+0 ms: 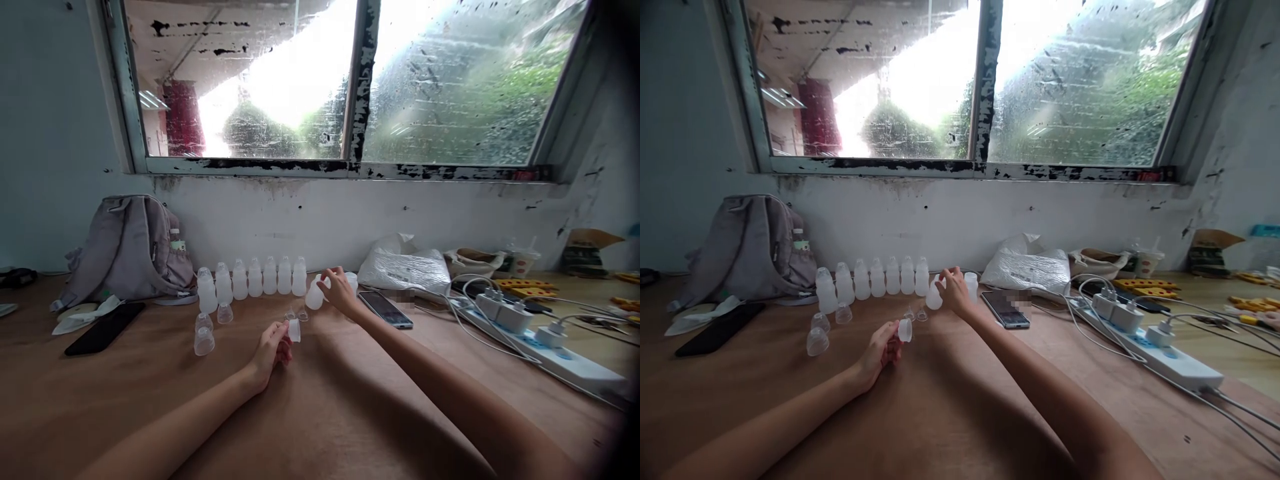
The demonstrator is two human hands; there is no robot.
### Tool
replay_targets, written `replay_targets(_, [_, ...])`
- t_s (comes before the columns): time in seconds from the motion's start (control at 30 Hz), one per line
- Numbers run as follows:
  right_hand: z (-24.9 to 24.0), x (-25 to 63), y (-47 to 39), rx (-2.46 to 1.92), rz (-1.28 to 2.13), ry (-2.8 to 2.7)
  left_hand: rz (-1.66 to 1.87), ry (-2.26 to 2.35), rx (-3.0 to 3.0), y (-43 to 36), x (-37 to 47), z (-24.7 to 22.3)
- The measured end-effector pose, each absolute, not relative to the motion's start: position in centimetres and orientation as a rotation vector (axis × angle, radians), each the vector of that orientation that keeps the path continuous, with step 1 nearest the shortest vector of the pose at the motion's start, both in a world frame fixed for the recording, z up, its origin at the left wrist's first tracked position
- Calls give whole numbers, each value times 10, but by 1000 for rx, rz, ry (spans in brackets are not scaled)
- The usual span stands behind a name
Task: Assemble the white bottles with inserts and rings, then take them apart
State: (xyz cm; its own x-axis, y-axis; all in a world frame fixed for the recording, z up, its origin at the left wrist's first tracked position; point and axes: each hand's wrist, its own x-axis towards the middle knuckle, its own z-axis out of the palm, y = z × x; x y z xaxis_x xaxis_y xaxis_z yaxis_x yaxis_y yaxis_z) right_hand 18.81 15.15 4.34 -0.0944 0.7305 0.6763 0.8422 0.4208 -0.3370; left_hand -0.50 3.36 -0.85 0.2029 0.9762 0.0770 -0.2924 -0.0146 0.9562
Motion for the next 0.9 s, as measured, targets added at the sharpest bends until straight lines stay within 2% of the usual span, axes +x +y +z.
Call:
replay_targets(0.17, [38,196,128,-1195,57,-1806,1237,815,1090,36,-5,-11])
replay_targets(0.4, [-10,184,99,-1012,471,-1919,1259,831,1063,37,-6,-11])
replay_targets(0.7, [-9,172,71,-909,114,-2240,1511,901,950,45,-15,-12])
replay_targets(0.9, [-8,171,68,-946,-45,-2208,1449,940,1005,51,-23,-9])
